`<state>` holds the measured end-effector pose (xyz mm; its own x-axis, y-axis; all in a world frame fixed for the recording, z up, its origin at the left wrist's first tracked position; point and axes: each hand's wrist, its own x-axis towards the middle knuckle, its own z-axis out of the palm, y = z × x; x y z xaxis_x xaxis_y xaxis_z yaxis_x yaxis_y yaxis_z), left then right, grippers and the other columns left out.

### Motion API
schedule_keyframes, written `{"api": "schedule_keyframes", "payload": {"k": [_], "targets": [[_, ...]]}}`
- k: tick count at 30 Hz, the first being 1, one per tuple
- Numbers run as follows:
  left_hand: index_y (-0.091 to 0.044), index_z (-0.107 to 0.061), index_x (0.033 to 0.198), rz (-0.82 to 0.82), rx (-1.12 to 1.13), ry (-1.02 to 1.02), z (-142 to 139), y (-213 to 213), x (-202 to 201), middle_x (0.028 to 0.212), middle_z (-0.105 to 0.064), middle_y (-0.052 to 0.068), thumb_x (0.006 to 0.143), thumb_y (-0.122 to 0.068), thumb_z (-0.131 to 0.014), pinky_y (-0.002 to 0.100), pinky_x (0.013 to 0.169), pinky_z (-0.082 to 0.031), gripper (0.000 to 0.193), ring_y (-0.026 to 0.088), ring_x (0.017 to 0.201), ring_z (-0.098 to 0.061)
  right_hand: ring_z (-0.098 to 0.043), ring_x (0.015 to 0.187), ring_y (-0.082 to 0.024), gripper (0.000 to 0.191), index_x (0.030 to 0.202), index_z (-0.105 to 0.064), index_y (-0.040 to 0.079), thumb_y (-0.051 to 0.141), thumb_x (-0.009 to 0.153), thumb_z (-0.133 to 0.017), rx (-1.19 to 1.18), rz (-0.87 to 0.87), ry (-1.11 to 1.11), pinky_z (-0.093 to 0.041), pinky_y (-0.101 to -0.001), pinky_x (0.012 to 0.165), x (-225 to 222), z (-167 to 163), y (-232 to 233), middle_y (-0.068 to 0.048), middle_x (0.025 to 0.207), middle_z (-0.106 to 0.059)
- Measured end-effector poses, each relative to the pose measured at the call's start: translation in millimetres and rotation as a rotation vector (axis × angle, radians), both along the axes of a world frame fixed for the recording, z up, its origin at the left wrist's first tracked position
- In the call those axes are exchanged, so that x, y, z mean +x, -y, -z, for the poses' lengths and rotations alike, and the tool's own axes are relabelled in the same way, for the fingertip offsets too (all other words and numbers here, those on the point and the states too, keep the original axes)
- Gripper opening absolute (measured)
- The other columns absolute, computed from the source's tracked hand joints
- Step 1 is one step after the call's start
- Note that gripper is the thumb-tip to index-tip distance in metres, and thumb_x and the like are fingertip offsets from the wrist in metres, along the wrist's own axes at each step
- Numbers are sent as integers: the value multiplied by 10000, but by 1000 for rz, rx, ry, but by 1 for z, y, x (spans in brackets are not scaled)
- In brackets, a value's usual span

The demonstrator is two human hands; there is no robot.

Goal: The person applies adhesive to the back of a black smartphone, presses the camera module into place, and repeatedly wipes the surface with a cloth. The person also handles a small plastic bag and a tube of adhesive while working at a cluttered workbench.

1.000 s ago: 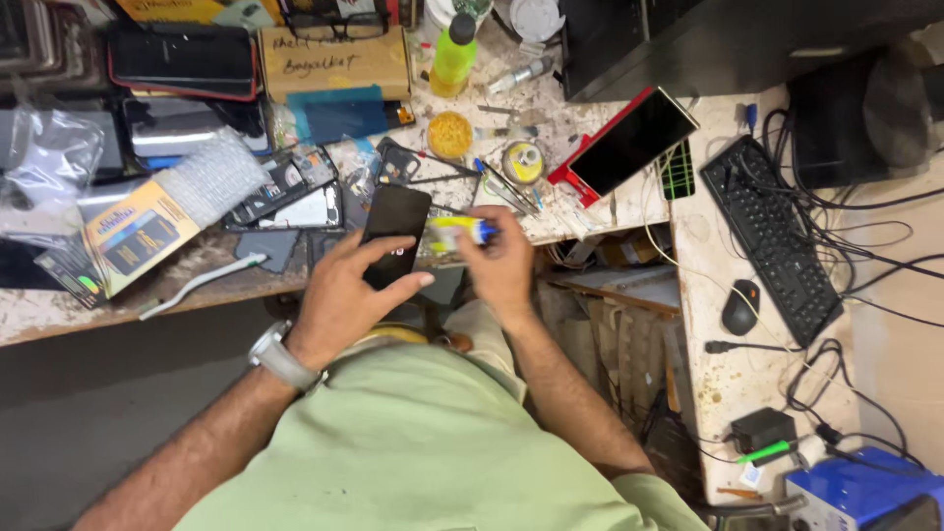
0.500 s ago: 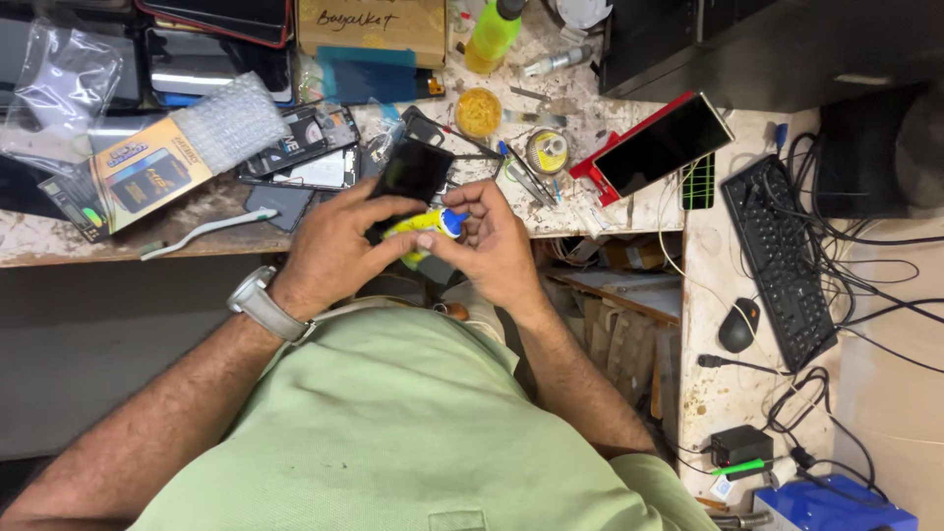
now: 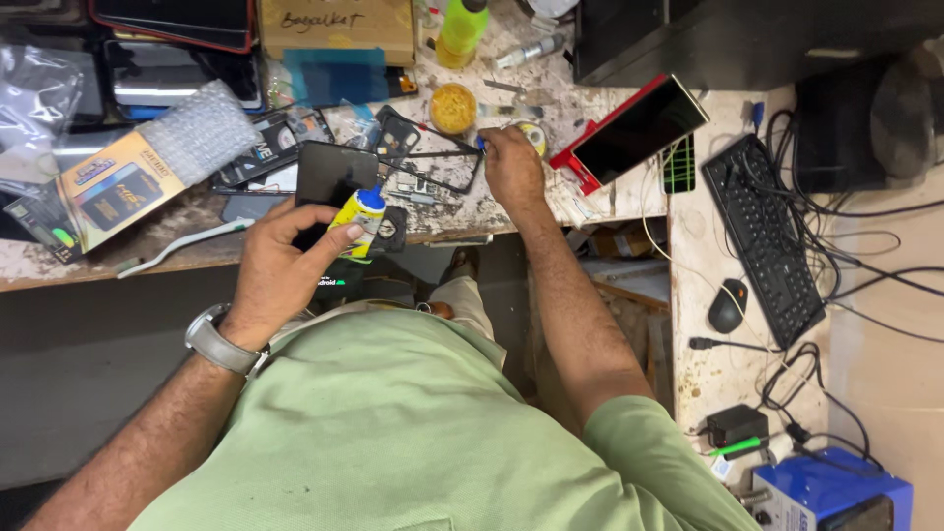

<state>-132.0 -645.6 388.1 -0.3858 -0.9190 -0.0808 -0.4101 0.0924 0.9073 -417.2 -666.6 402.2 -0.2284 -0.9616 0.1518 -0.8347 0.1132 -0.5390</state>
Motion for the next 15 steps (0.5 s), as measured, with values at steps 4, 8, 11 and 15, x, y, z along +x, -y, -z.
{"api": "schedule_keyframes", "payload": {"k": [4, 8, 11, 15], "targets": [[-71, -780, 1048, -19, 8, 12, -12, 22, 6, 932, -703, 59, 899, -259, -811, 305, 750, -507, 242, 165, 857, -661, -678, 984, -354, 256, 1121, -772, 152, 51, 929, -636, 172, -37, -161, -550, -454, 904, 16, -41, 46, -156, 1026, -687], [-82, -795, 1036, -42, 16, 63, -46, -80, 63, 864, -673, 73, 892, -264, -823, 322, 705, -487, 234, 176, 809, -641, -672, 1001, -365, 276, 1144, -751, 139, 71, 897, -650, 274, -111, -206, -547, -461, 904, 68, -51, -61, -168, 1060, -676], [-84, -788, 1026, -38, 8, -17, 3, -136, 101, 880, -675, 62, 886, -280, -817, 322, 688, -484, 243, 180, 782, -628, -656, 1036, -381, 274, 1171, -739, 131, 85, 912, -663, 306, -151, -243, -532, -477, 926, 111, 8, -126, -179, 1116, -669], [-86, -794, 1024, -20, -37, -4, -3, -140, 126, 868, -676, 65, 898, -304, -812, 322, 699, -488, 253, 175, 788, -639, -649, 1069, -359, 272, 1145, -728, 121, 96, 877, -699, 276, -186, -289, -517, -474, 922, 131, 34, -129, -161, 1167, -680]]}}
